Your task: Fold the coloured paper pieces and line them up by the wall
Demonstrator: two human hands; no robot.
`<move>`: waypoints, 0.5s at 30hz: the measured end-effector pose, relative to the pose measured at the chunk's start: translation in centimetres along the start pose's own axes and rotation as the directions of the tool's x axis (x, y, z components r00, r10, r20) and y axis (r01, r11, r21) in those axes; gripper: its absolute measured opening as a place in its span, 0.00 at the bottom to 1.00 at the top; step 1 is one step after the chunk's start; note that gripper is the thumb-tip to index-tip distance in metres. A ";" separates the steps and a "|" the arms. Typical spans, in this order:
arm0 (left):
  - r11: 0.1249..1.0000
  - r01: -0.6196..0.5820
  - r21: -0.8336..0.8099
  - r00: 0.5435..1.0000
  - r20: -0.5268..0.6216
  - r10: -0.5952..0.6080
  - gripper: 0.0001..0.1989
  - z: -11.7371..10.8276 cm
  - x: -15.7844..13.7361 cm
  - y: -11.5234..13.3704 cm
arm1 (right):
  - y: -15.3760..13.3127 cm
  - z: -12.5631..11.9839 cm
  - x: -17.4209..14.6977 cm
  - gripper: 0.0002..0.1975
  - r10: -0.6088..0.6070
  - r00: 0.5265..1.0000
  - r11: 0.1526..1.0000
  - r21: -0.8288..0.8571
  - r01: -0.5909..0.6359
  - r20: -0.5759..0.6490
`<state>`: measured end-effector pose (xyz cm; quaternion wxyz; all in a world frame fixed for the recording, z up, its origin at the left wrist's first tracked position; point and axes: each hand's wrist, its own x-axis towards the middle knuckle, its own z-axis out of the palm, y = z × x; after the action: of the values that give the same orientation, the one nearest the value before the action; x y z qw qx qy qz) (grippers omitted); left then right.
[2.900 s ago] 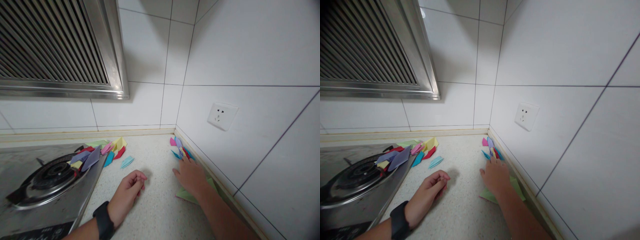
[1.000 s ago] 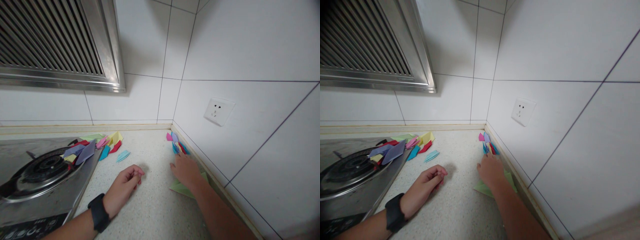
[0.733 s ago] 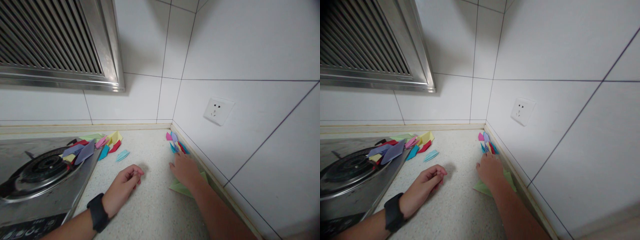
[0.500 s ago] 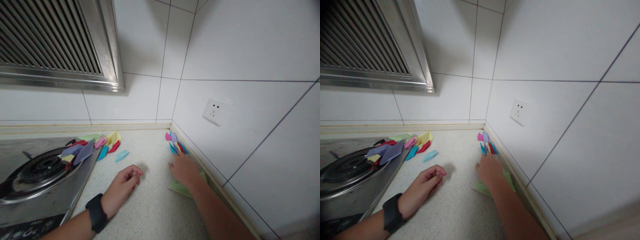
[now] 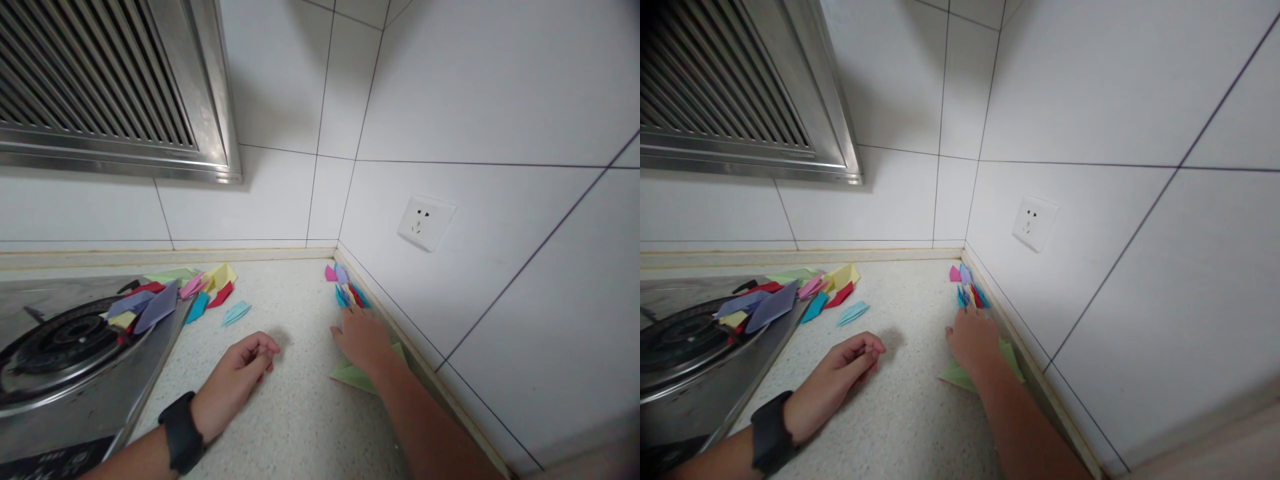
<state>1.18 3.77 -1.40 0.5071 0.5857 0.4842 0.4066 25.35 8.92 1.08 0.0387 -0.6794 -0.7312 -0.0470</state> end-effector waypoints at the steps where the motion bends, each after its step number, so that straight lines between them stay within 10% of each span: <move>1: 1.000 0.000 -0.001 1.000 0.001 0.000 0.13 0.0 0.0 0.0 | 0.0 0.0 0.0 0.18 -0.004 1.000 1.000 0.000 0.004 -0.004; 15: 0.999 -0.027 0.019 1.000 0.013 0.027 0.12 -0.1 0.1 -0.6 | 0.2 0.1 0.2 0.18 -0.010 1.000 1.000 -0.002 0.010 0.003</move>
<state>1.02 3.91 -1.99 0.4989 0.5999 0.4767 0.4049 25.52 9.14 0.97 0.0365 -0.6758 -0.7347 -0.0470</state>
